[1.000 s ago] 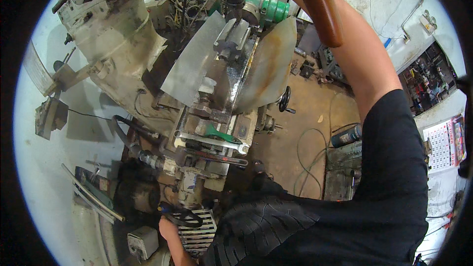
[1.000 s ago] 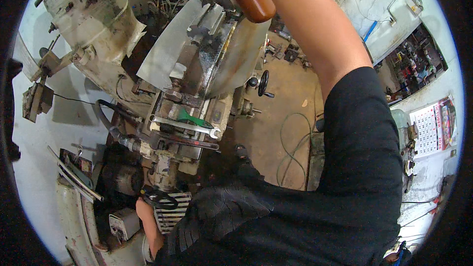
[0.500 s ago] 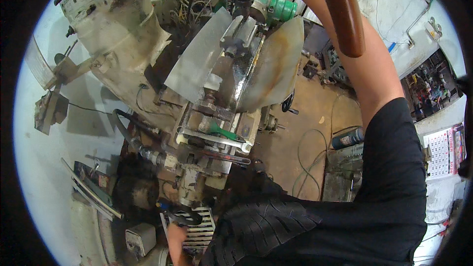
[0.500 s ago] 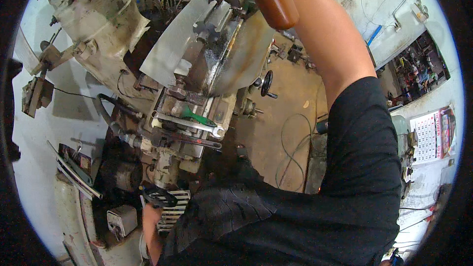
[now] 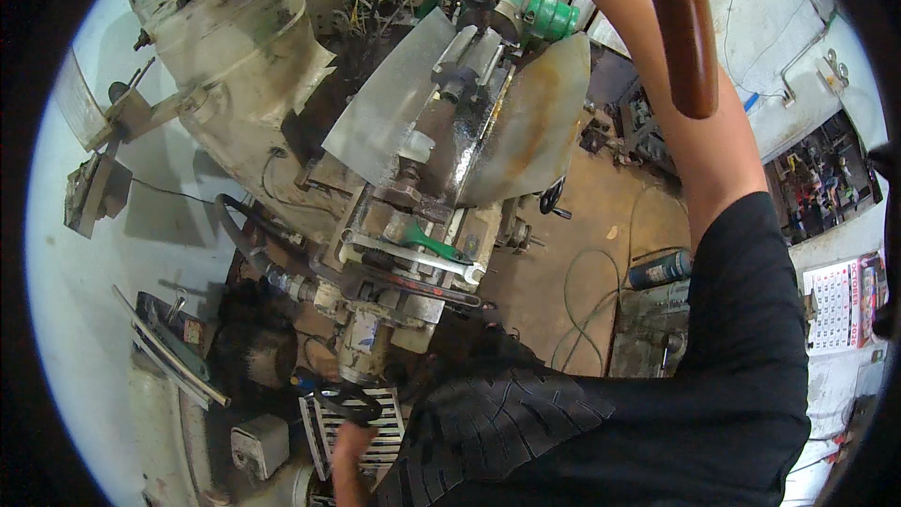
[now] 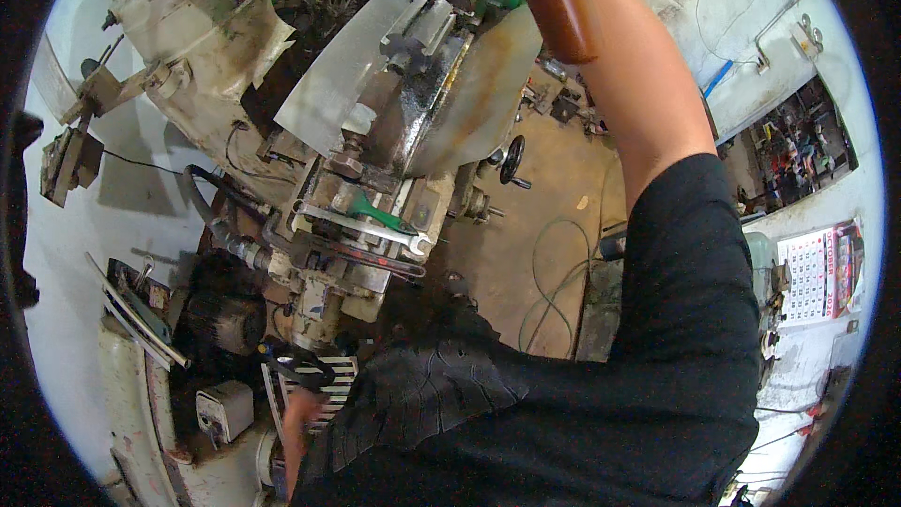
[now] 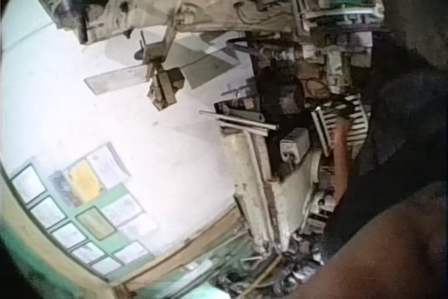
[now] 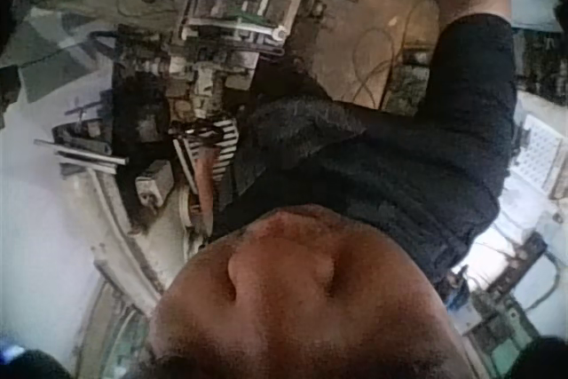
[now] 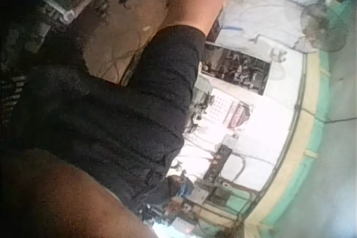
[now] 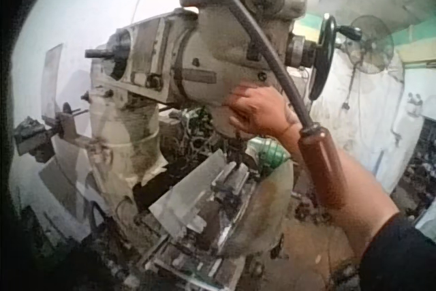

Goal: The person operates a metalworking machine in a workshop, using a wrench to tighten components and a green brush to clean metal shavings from the work area. They also use a squeeze bottle to apply liquid to the machine and adjust a green cylindrical component.

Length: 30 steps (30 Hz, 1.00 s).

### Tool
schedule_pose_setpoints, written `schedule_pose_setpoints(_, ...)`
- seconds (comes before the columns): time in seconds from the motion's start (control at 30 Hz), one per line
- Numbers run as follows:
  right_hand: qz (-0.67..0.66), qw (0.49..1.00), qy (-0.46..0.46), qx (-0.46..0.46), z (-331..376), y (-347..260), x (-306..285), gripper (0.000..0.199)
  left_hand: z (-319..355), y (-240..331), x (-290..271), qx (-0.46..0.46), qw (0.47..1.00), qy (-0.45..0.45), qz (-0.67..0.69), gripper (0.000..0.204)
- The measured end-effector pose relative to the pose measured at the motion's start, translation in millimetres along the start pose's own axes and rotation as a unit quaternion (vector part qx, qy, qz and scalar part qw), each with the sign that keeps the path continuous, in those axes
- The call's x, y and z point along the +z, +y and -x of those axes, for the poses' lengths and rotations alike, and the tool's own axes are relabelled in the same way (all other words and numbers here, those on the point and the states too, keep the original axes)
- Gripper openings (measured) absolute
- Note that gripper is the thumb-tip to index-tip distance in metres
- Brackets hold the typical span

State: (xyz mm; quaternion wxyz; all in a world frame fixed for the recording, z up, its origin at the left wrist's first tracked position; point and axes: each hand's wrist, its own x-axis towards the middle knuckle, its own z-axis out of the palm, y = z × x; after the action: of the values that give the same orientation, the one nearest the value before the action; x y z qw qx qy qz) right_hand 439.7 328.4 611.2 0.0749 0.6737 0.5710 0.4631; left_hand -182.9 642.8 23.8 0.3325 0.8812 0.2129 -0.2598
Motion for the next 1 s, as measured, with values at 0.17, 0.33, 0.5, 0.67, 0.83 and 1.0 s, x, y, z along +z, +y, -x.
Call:
schedule_pose_setpoints(0.17, 0.014, 1.000, 0.026, -0.011, -1, -1, -1, 0.021, -61, -19, -1, -0.033, 0.975, 0.219, 0.008, 0.035)
schedule_pose_setpoints(0.33, 0.017, 0.999, 0.031, -0.011, -2, -4, -2, 0.019, -16, -11, -47, -0.123, 0.991, 0.056, -0.012, 0.030)
schedule_pose_setpoints(0.5, 0.041, 0.999, -0.012, 0.020, -6, -11, -6, 0.017, -34, 25, -11, -0.032, 0.997, 0.068, 0.024, 0.032)
schedule_pose_setpoints(0.67, 0.036, 0.999, 0.000, -0.017, -11, -15, -11, 0.018, -46, 3, -83, -0.160, 0.984, 0.028, -0.079, 0.031)
schedule_pose_setpoints(0.83, 0.031, 0.999, -0.017, 0.000, -11, -16, -11, 0.016, 2, 22, -7, -0.043, 0.993, -0.062, -0.086, 0.033)
schedule_pose_setpoints(1.0, 0.014, 1.000, 0.028, -0.005, -9, -17, -9, 0.013, -75, -13, -32, -0.077, 0.992, 0.074, 0.070, 0.038)
